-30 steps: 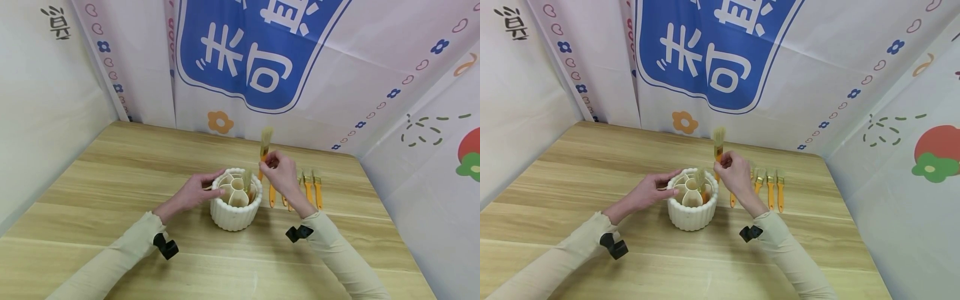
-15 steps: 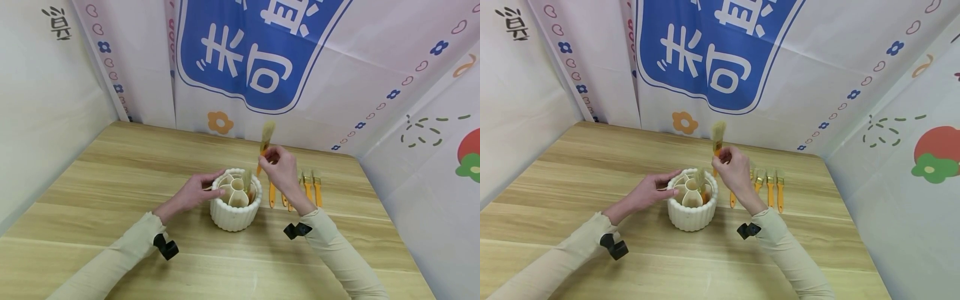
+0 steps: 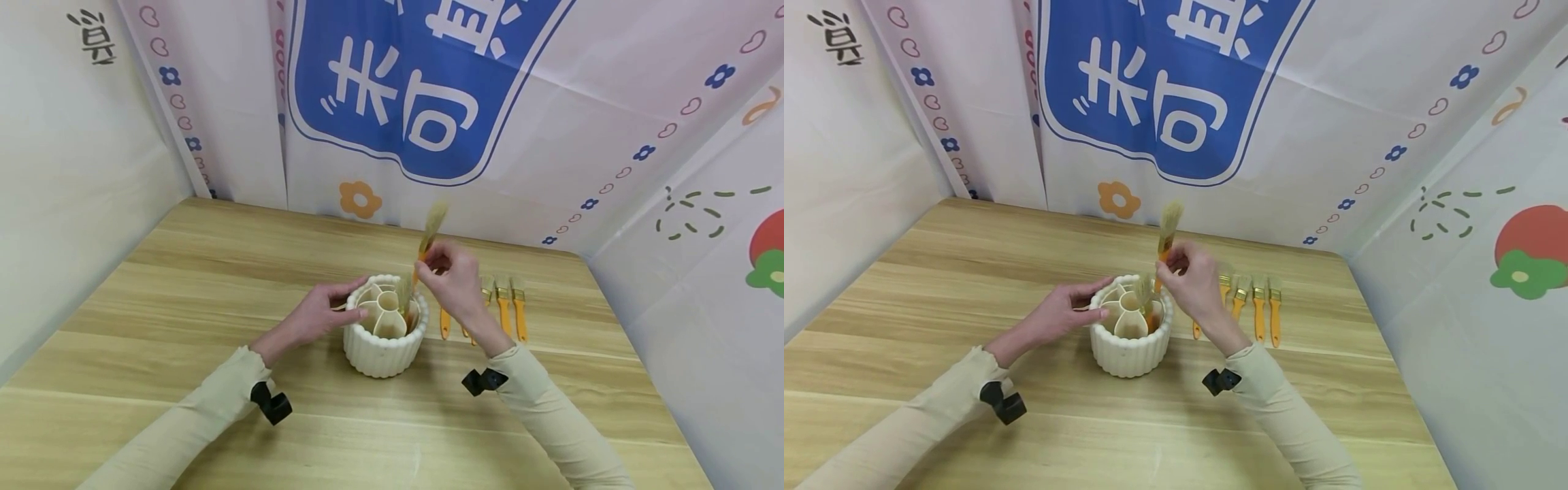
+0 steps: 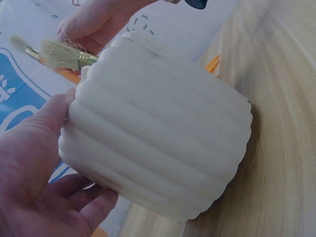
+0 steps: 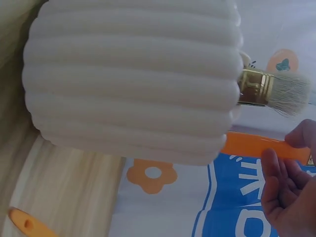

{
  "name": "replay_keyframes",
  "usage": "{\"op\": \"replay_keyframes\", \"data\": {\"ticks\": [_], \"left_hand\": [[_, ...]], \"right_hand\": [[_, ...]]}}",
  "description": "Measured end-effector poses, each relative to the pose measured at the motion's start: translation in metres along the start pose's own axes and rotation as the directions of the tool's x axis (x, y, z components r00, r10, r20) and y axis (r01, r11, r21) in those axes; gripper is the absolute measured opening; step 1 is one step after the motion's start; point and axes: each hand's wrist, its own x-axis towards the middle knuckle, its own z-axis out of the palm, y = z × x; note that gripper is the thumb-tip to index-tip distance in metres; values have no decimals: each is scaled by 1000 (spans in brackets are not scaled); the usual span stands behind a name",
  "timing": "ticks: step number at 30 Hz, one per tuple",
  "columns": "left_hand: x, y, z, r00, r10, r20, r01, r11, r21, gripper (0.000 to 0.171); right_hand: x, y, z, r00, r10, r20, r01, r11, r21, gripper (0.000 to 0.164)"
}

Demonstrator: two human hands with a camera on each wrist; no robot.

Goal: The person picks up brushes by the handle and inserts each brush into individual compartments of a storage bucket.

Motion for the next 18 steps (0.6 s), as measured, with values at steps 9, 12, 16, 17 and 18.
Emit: {"op": "replay_keyframes", "data": {"ticks": [9, 12, 16, 17, 18], "left_hand": [[1, -1, 0, 1000, 10, -1, -10, 1000, 0, 67], [1, -2, 1, 1000, 10, -1, -10, 1000, 0, 67], [1, -1, 1, 1000, 7, -5, -7, 1000, 5, 66], [1, -1, 1, 1000, 6, -6, -6, 1000, 8, 66], [1, 0, 1, 1000, 5, -7, -5, 1000, 10, 66]], "right_hand": [[-8, 15, 10, 985, 94, 142, -85, 994, -70, 11], [-11, 19, 12, 980, 116, 163, -99, 989, -110, 12], [-15, 22, 13, 984, 87, 158, -65, 988, -141, 11], [-15, 23, 14, 984, 82, 158, -59, 988, -144, 10], [-16, 24, 14, 985, 75, 157, -52, 987, -149, 10]]}}
